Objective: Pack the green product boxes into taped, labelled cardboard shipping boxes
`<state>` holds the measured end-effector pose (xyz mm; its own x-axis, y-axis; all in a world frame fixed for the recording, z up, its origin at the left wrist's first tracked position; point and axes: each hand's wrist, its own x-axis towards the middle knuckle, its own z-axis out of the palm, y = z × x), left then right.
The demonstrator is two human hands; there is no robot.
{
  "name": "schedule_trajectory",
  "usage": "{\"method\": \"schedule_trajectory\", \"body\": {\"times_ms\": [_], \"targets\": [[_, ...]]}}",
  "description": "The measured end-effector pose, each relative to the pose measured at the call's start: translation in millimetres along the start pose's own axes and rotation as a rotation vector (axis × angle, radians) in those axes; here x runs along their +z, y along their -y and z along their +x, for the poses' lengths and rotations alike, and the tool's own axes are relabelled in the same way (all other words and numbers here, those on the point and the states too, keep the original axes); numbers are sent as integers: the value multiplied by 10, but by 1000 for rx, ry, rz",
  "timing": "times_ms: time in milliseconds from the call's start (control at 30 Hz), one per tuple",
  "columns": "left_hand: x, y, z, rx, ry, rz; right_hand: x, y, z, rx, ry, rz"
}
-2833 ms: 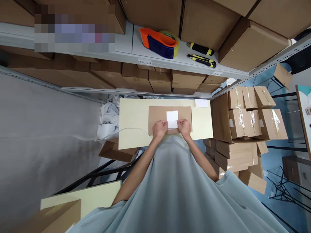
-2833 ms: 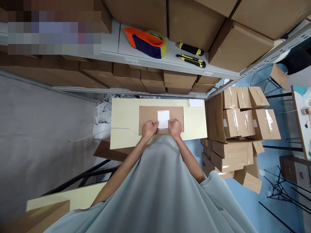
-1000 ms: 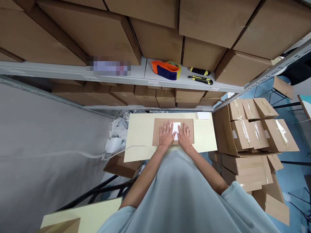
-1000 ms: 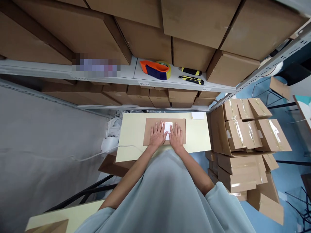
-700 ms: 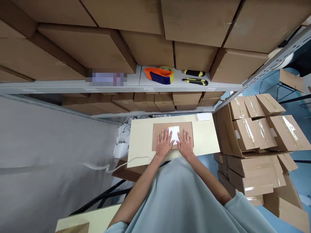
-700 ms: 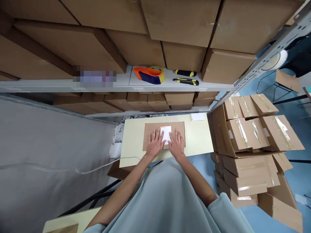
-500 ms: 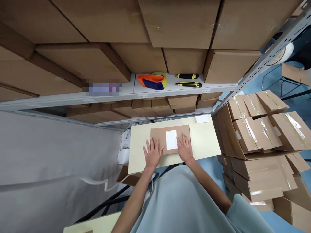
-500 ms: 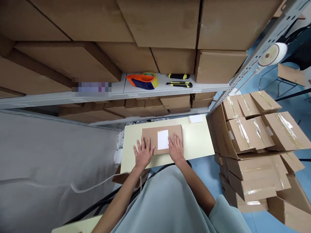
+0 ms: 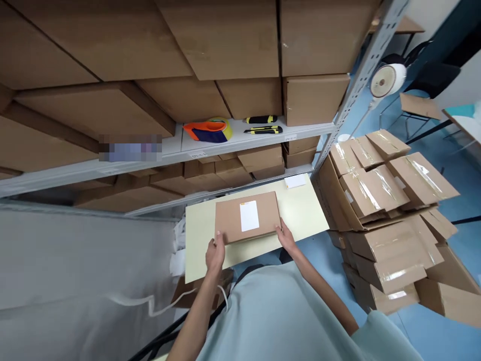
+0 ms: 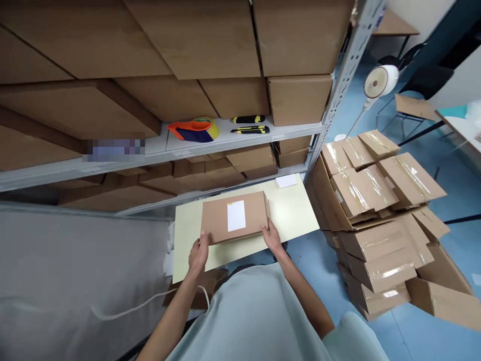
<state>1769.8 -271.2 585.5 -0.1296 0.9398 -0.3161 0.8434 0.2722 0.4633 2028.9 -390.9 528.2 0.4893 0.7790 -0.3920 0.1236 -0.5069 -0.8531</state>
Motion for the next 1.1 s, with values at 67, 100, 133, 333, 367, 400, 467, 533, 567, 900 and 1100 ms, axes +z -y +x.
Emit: {"method": "schedule_trajectory", "body": {"times_ms": [67, 100, 133, 333, 367, 400, 467, 533, 567, 900, 1100], "targets": [[-139, -67, -41, -64, 0, -41, -76, 96, -169, -25, -18, 41], [-215, -100, -79, -82, 2, -78, -127, 142, -279, -44, -31, 71], [-293, -131, -133, -84, 4, -123, -183, 187, -403, -65, -45, 105], [-641, -247, -782, 76, 65, -422, -590, 306, -1371, -103, -218, 286], [-648, -260, -926, 115, 95, -484, -678, 280, -1574, -86, -265, 326], [-634, -272, -1074, 161, 135, -544, -768, 240, -1795, -67, -317, 367], [-547, -296, -1372, 272, 237, -629, -942, 131, -2293, -30, -434, 435], [-386, -312, -1663, 382, 361, -658, -1082, 8, -2852, -3, -560, 465], [-284, -316, -1808, 423, 429, -655, -1132, -53, -3142, 14, -626, 468], [393, -273, -3331, 687, 927, -401, -1211, -741, -5409, 236, -1218, 561], [660, -339, -4279, 790, 1105, -327, -1423, -1328, -6149, 262, -1352, 736]]}}
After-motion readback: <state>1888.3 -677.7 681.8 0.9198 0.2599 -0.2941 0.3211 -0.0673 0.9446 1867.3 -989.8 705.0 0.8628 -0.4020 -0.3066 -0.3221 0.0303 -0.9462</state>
